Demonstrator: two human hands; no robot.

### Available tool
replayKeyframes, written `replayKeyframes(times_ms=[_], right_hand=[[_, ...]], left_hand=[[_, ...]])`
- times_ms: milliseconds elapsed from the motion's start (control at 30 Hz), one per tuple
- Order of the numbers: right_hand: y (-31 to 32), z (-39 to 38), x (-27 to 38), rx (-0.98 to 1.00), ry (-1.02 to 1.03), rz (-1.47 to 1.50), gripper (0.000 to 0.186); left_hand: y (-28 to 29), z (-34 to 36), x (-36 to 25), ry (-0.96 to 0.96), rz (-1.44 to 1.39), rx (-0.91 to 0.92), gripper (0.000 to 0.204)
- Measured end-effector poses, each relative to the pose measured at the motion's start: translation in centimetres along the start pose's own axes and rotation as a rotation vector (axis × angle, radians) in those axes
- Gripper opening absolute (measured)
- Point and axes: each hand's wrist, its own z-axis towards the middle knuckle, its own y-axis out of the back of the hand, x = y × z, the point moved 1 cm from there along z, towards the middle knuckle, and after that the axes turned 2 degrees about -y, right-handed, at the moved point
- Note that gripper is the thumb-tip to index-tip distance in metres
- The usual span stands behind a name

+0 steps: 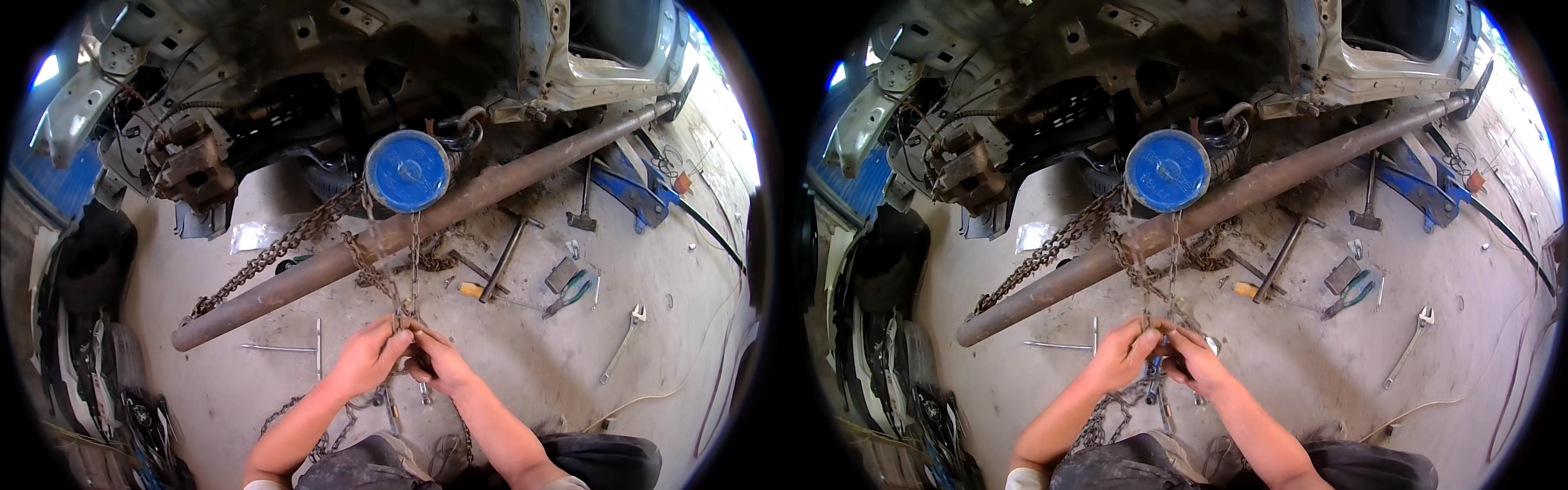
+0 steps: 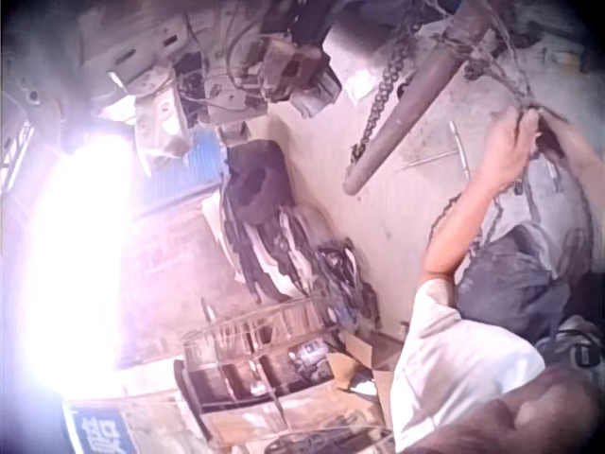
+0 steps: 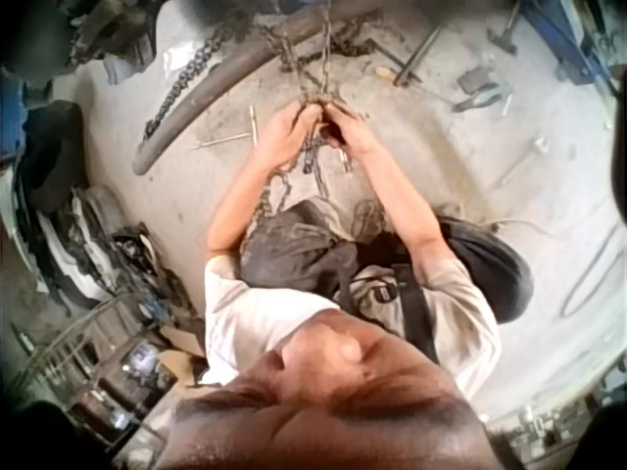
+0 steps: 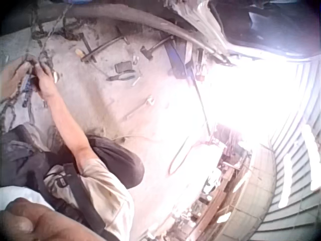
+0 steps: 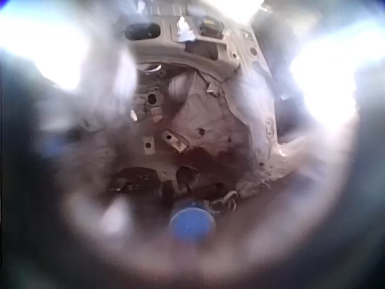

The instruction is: The person works on a white car in a garage, manipulating chains and a metal bar under the vehicle. They then move to the interior, adjusting the steering wheel and removing a floor mat.

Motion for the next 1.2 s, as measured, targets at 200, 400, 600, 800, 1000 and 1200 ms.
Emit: replayKeyframes(times_ms=[200, 400, 600, 800, 1000, 1200], right_hand=[[0.1, -3.0, 3.6, -0.093, 0.046, -0.205, 0.034], [0.6, -3.9, 5.4, 0.027, 0.099, -0.044, 0.034], [0.9, -3.8, 5.8, 0.075, 0.168, 0.018, 0.036], [1.7, -3.4, 5.2, 0.049, 0.148, 0.036, 0.034], [-0.1, -3.3, 5.4, 0.174, 0.145, 0.131, 0.034], [0.9, -3.2, 5.4, 0.091, 0.148, 0.066, 0.035]], left_hand=[[-3.6, 1.5, 13.3, 0.325, -0.132, -0.489, 0.036], [-7.6, 4.9, 22.2, 0.466, -0.257, -0.17, 0.045], [-4.5, 1.8, 19.3, 0.583, -0.624, -0.369, 0.035], [8.1, -3.9, 2.7, 0.482, -0.236, -0.555, 0.041], [20.1, -1.7, -5.6, 0.046, 0.574, -0.81, 0.034], [20.2, 3.9, -4.6, 0.022, 0.847, -0.52, 0.028]])
